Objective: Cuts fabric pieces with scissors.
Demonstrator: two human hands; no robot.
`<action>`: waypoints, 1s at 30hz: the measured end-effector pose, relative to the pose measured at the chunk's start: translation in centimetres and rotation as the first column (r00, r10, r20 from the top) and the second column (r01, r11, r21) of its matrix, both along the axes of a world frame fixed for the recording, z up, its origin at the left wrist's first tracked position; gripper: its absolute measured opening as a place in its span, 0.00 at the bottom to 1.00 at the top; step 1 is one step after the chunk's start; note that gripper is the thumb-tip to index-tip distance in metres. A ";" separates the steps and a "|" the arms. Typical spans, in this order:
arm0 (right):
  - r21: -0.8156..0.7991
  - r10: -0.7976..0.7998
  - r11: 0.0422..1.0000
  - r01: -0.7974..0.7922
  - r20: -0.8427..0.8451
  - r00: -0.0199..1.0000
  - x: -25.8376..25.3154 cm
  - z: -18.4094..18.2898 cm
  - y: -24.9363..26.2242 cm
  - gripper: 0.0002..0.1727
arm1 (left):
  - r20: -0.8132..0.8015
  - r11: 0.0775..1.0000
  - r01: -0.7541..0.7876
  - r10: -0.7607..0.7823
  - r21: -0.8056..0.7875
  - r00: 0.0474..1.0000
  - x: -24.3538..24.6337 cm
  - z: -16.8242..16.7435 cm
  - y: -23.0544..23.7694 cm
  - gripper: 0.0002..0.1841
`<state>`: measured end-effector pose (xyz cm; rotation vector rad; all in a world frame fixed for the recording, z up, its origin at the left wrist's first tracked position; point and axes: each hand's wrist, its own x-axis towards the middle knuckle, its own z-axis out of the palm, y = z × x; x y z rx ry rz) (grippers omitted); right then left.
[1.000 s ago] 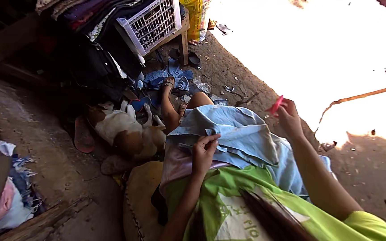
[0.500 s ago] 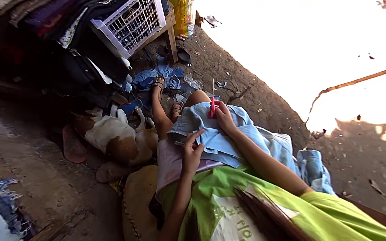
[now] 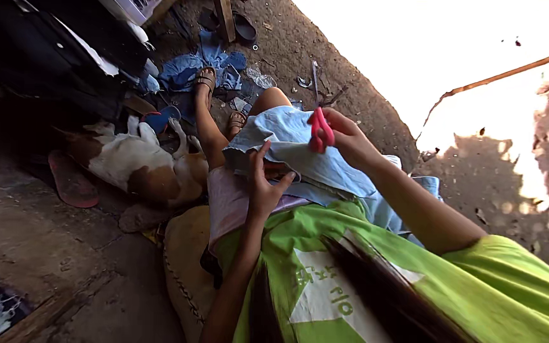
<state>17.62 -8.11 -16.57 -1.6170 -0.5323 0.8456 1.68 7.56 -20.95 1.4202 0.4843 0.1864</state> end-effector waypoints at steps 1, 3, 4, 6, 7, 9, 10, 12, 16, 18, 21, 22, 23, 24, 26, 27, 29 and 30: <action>-0.011 0.068 0.998 -0.069 -0.024 0.997 -0.6 0.5 -1.3 0.19 | -0.006 0.999 0.008 -0.008 0.053 1.000 0.2 -0.3 -0.1 0.49; -0.020 0.171 0.985 -0.174 -0.095 0.981 -1.5 1.0 -3.3 0.18 | -0.037 0.989 0.022 -0.017 0.148 0.999 0.3 -0.9 -0.4 0.47; -0.012 0.203 0.978 -0.207 -0.152 0.967 -2.1 1.0 -4.1 0.18 | -0.060 0.984 0.026 -0.016 0.176 0.998 0.2 -1.1 -0.6 0.44; 0.010 0.197 0.979 -0.202 -0.262 0.945 -3.1 -0.1 -5.0 0.17 | -0.117 0.984 0.023 -0.002 0.178 0.993 0.4 -1.2 -0.6 0.37; -0.002 0.144 0.989 -0.151 -0.293 0.945 -3.9 -1.1 -5.1 0.16 | -0.146 0.986 0.014 0.010 0.163 0.989 0.5 -1.2 -0.7 0.32; -0.019 0.002 1.000 -0.008 -0.298 0.955 -6.0 -3.3 -4.8 0.14 | -0.169 0.990 -0.009 0.033 0.142 0.985 0.4 -1.4 -0.9 0.25; -0.008 -0.052 0.999 0.052 -0.293 0.955 -6.8 -4.0 -4.4 0.13 | -0.158 0.991 -0.027 0.047 0.129 0.986 0.5 -1.7 -0.9 0.22; 0.047 -0.076 0.995 0.093 -0.286 0.955 -7.4 -4.5 -3.8 0.13 | -0.126 0.994 -0.072 0.082 0.084 0.989 0.4 -2.0 -0.8 0.18; 0.045 -0.062 0.996 0.079 -0.302 0.951 -7.2 -4.1 -3.6 0.14 | -0.081 0.998 -0.071 0.070 -0.004 0.994 -0.9 -1.9 0.2 0.14; 0.043 -0.074 0.995 0.092 -0.307 0.949 -7.0 -4.1 -3.8 0.14 | -0.126 0.989 0.064 -0.047 0.131 0.991 -2.4 -1.9 1.7 0.13; 0.037 -0.100 0.992 0.118 -0.329 0.939 -6.8 -4.2 -3.6 0.14 | -0.347 0.809 0.464 -0.345 0.362 0.872 -5.6 -1.6 4.8 0.18; 0.027 -0.112 0.991 0.128 -0.332 0.937 -6.7 -4.2 -3.4 0.14 | -0.407 0.719 0.563 -0.409 0.408 0.817 -6.5 -1.6 5.4 0.17; 0.018 -0.116 0.992 0.129 -0.330 0.937 -6.5 -4.1 -3.3 0.13 | -0.426 0.670 0.599 -0.433 0.437 0.795 -7.2 -1.9 5.7 0.16; 0.012 -0.111 0.993 0.121 -0.325 0.939 -6.4 -4.0 -3.2 0.13 | -0.408 0.668 0.583 -0.423 0.463 0.809 -7.9 -2.4 5.7 0.16; 0.010 -0.099 0.994 0.108 -0.326 0.940 -6.2 -4.1 -3.0 0.13 | -0.360 0.728 0.486 -0.341 0.483 0.868 -8.0 -2.7 5.4 0.15; 0.005 -0.094 0.995 0.101 -0.328 0.940 -6.2 -4.1 -3.0 0.13 | -0.342 0.774 0.428 -0.288 0.467 0.894 -7.6 -2.3 5.1 0.15; 0.000 -0.089 0.996 0.094 -0.328 0.941 -6.2 -4.1 -3.1 0.13 | -0.284 0.884 0.275 -0.171 0.379 0.943 -5.9 -1.3 4.0 0.12; -0.003 -0.080 0.996 0.084 -0.327 0.942 -6.1 -4.0 -3.2 0.13 | -0.267 0.924 0.213 -0.129 0.316 0.955 -4.8 -0.6 3.4 0.12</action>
